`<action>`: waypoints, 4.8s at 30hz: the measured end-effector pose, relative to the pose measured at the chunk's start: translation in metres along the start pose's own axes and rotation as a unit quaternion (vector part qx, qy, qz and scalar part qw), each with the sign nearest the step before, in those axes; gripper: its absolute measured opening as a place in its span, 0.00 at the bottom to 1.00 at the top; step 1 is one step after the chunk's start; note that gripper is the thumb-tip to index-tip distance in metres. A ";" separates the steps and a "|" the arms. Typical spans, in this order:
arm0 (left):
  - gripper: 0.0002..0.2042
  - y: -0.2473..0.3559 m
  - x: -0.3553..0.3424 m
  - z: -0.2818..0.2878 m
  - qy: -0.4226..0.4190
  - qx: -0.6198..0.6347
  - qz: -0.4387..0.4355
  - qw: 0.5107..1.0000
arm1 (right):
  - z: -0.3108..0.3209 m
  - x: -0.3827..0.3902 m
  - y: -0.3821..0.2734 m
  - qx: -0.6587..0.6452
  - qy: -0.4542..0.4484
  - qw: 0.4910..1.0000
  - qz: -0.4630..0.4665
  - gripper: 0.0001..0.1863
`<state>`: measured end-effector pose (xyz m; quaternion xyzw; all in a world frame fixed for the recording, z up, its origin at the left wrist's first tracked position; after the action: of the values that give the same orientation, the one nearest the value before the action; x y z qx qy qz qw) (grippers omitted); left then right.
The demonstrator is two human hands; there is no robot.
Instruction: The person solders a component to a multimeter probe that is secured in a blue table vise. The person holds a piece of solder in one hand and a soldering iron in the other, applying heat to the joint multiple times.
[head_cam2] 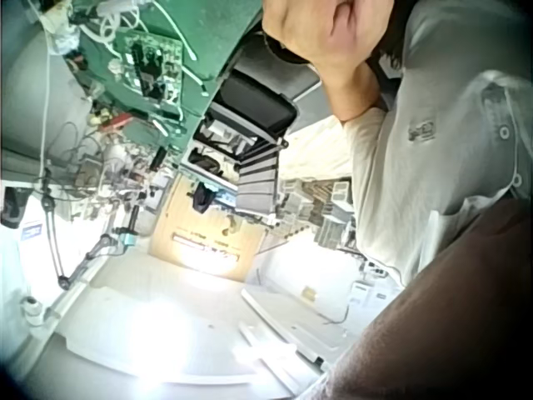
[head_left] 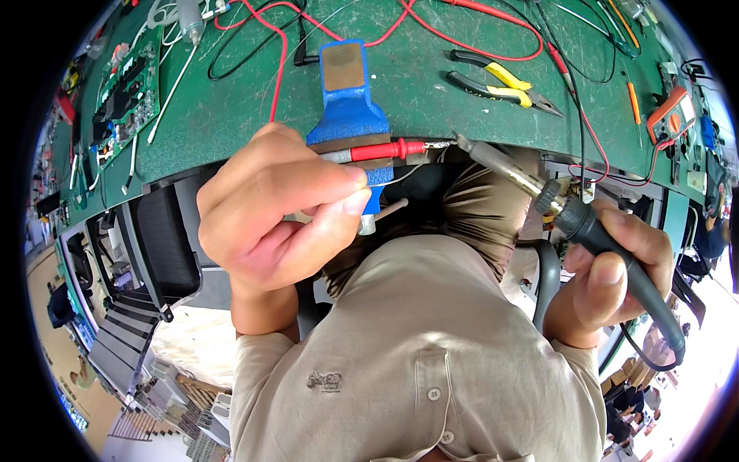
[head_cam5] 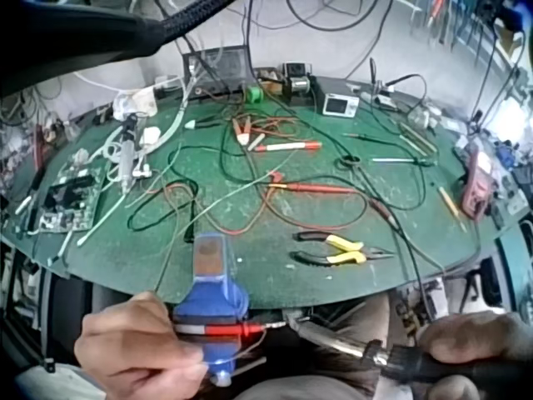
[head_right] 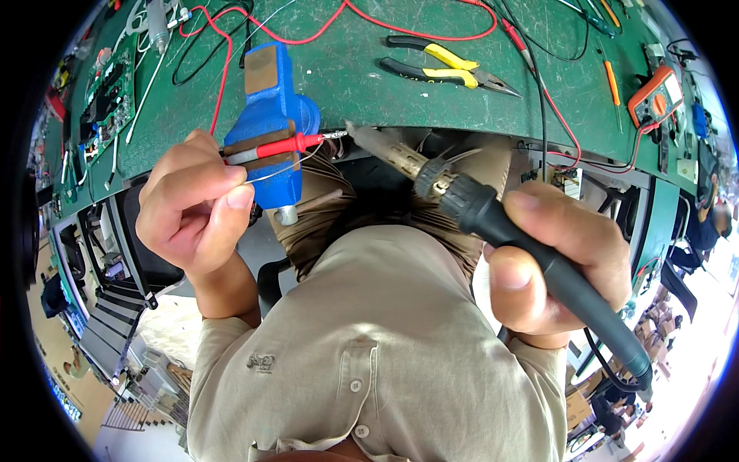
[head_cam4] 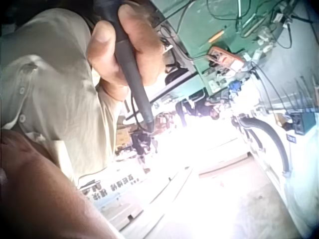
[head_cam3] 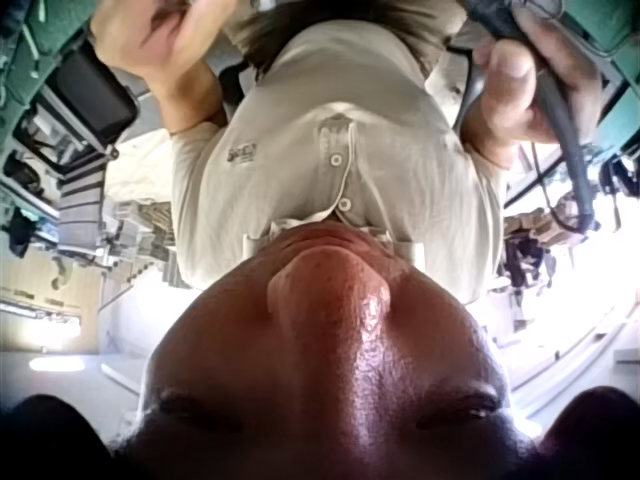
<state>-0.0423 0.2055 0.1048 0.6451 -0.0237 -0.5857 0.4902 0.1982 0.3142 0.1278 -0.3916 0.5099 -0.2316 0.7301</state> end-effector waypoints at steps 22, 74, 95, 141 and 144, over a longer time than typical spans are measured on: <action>0.11 0.000 0.000 -0.001 0.004 -0.025 0.005 1.000 | -0.011 0.001 -0.003 -0.017 -0.046 0.996 0.069 0.18; 0.13 0.000 -0.002 -0.003 -0.005 -0.040 0.006 0.999 | -0.026 0.000 -0.011 0.032 -0.074 0.993 0.086 0.20; 0.10 0.000 0.001 -0.006 -0.020 -0.043 0.005 0.999 | -0.019 0.000 -0.009 -0.004 -0.062 0.994 0.090 0.19; 0.13 0.001 -0.002 -0.003 -0.001 -0.042 0.005 0.999 | -0.026 -0.001 -0.022 0.041 -0.067 0.990 0.116 0.18; 0.13 0.000 -0.001 -0.002 0.001 -0.039 0.004 0.999 | -0.029 -0.002 -0.027 0.052 -0.073 0.988 0.129 0.17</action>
<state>-0.0411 0.2075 0.1055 0.6261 -0.0028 -0.5835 0.5173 0.1723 0.2902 0.1461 -0.2999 0.4891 -0.1322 0.8083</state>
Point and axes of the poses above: each hand's wrist, its own x-axis away from the middle knuckle, its own z-axis out of the back of the hand, y = z × x, the point moved 9 cm from there along -x, towards the middle knuckle, and after that the axes turned 7 degrees about y, right-handed, at the moved point
